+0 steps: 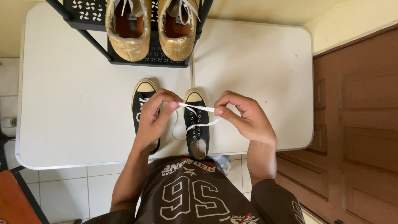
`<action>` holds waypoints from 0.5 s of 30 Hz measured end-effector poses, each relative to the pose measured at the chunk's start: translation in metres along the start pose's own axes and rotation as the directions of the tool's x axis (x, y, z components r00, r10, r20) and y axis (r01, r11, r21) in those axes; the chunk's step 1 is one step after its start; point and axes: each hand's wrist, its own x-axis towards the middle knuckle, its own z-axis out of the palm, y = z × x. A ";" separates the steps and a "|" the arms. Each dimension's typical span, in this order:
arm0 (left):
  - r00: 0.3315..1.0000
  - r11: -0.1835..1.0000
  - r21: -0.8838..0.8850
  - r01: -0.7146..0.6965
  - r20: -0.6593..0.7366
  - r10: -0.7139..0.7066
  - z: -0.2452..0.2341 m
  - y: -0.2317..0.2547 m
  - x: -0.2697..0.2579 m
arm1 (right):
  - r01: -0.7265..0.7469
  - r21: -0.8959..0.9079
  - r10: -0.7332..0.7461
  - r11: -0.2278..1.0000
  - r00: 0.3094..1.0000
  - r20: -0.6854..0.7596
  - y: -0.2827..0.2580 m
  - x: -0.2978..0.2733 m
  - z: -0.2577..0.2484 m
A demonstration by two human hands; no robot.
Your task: The person removes a white shoelace from a black sneaker, folds it, and places it on a white table. Then the person threads a new white shoelace through the eyelets of the same sneaker and ties it.
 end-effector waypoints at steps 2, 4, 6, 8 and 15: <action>0.996 0.990 -0.137 0.042 0.078 -0.032 0.002 -0.002 0.002 | 0.012 0.052 -0.010 0.999 0.999 -0.045 -0.003 0.002 0.002; 0.980 0.983 -0.182 0.033 0.200 0.004 0.006 -0.004 0.006 | 0.025 0.111 -0.016 0.993 0.997 -0.078 -0.006 0.004 0.003; 0.928 0.988 -0.148 -0.042 0.360 0.093 0.013 -0.008 0.012 | 0.037 0.178 -0.020 0.983 0.995 -0.099 -0.011 0.007 0.004; 0.897 0.985 -0.170 -0.016 0.433 0.090 0.025 -0.015 0.015 | 0.073 0.229 -0.048 0.971 0.992 -0.113 -0.015 0.011 0.003; 0.767 0.802 -0.365 0.473 0.618 -0.171 0.034 -0.064 0.002 | 0.124 0.305 -0.038 0.944 0.961 -0.273 -0.019 0.022 -0.010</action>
